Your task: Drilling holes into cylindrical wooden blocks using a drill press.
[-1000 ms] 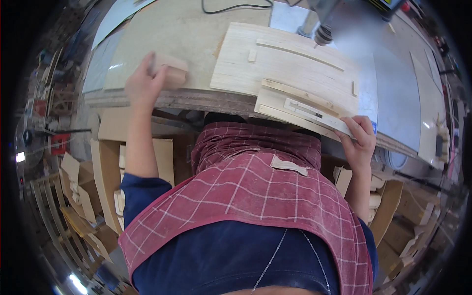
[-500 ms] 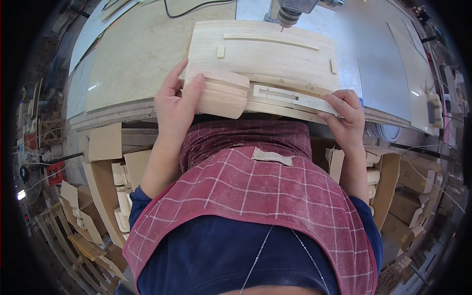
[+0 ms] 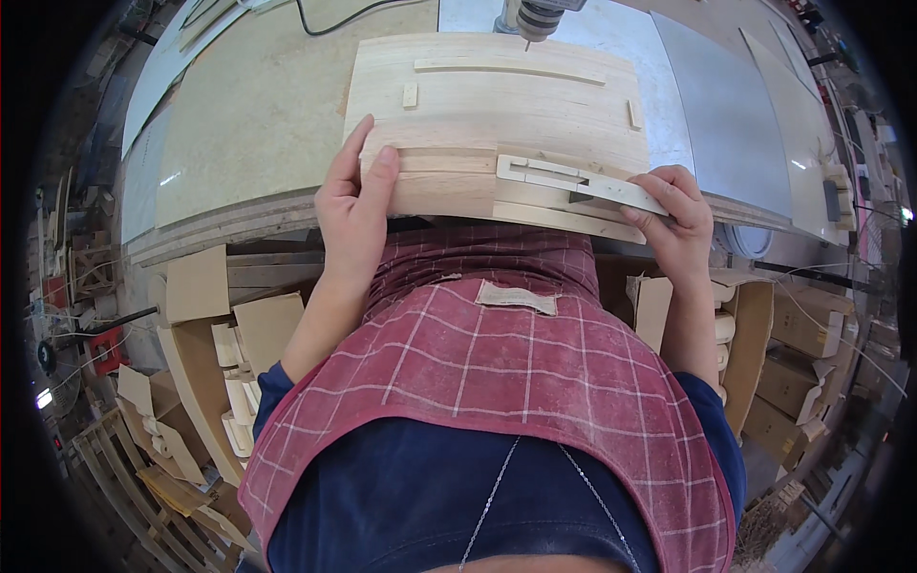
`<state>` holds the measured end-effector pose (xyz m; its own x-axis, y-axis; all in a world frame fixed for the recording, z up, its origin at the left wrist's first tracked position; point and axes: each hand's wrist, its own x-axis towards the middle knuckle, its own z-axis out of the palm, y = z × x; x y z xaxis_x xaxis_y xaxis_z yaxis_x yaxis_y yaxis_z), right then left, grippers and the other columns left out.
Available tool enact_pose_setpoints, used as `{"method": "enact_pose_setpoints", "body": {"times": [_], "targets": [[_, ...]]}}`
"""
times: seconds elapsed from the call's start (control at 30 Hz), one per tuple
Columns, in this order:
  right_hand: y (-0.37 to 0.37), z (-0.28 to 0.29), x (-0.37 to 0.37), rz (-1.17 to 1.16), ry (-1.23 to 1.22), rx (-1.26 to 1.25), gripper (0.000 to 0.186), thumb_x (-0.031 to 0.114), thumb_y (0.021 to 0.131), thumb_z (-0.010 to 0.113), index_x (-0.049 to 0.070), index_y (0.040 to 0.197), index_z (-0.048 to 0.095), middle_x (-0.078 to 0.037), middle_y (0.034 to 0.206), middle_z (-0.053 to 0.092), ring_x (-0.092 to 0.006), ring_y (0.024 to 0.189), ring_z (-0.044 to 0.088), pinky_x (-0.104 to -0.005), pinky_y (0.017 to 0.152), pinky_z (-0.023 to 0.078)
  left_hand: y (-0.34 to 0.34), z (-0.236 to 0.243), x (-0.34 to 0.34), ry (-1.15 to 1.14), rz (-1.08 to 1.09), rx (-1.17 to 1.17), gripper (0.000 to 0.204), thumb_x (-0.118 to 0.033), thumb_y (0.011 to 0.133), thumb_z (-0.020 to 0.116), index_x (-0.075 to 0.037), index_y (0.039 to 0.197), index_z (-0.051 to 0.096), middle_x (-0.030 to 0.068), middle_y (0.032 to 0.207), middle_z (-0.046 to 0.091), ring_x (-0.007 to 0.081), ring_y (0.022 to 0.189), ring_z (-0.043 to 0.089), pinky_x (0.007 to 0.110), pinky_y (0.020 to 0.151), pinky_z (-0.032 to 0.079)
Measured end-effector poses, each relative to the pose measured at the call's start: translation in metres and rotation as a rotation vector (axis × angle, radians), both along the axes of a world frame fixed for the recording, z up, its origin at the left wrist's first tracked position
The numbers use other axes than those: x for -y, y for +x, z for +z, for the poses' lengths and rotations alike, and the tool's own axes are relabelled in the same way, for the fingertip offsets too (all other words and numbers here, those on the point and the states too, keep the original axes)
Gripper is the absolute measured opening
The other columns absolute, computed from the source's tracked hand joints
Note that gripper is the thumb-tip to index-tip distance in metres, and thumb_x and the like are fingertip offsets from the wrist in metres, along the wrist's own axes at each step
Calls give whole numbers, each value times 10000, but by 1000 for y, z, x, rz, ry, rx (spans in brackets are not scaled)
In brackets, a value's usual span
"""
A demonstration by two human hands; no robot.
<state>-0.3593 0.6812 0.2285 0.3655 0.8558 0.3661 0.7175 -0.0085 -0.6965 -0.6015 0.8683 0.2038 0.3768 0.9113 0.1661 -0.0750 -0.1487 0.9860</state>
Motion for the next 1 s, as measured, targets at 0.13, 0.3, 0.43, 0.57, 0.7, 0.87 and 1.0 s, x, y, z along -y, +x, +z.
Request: {"method": "enact_pose_setpoints", "body": {"times": [0.13, 0.3, 0.43, 0.57, 0.7, 0.87, 1.0], "targets": [[3, -1, 2, -3, -38, 4, 304, 26, 618, 732, 34, 910, 650, -46, 803, 552, -165, 739, 534, -251, 630, 419, -2, -7, 0, -29, -37, -67, 453, -181, 854, 605, 29, 1232, 470, 15, 899, 552, 55, 805, 487, 178, 724, 392], [5, 2, 6, 17, -58, -25, 293, 15, 624, 718, 30, 909, 650, -48, 801, 548, -162, 736, 529, -254, 630, 417, -1, -2, 5, 21, -50, -106, 464, -201, 834, 633, 7, 1223, 490, -60, 721, 465, 25, 658, 410, 157, 587, 343], [5, 4, 7, 82, -88, 50, 256, 1, 670, 686, -4, 919, 628, -40, 840, 531, -134, 768, 503, -228, 676, 396, -2, -4, 7, 4, -99, -213, 437, -183, 822, 642, 1, 1197, 513, -56, 701, 487, 21, 620, 400, 168, 537, 335], [-6, -4, 5, 5, -120, -102, 279, -29, 643, 699, 12, 914, 643, -43, 827, 537, -148, 749, 509, -239, 651, 409, 5, -6, 19, -203, -179, -114, 434, -178, 820, 646, 4, 1192, 514, -38, 681, 490, 22, 610, 387, 174, 523, 327], [-12, -20, -7, 58, -67, -82, 304, -24, 622, 717, 16, 914, 644, -44, 818, 540, -151, 755, 508, -240, 656, 408, 11, -23, 33, -268, -364, -34, 551, -181, 829, 634, 17, 1287, 401, 4, 788, 557, 45, 701, 467, 181, 622, 383], [-16, -20, -14, 56, -45, -38, 290, -15, 614, 716, 20, 893, 646, -51, 813, 545, -165, 752, 511, -255, 653, 408, 18, -30, 34, -67, -345, -20, 769, -228, 765, 694, 49, 1342, 268, 177, 1098, 582, 177, 968, 565, 259, 868, 411], [-15, -17, -18, 48, -5, 66, 283, -2, 607, 707, 31, 882, 647, -65, 804, 547, -190, 748, 517, -275, 656, 414, 21, -20, 28, 112, -318, -195, 820, -225, 716, 730, 49, 1339, 272, 196, 1087, 579, 174, 943, 576, 267, 843, 435]]}}
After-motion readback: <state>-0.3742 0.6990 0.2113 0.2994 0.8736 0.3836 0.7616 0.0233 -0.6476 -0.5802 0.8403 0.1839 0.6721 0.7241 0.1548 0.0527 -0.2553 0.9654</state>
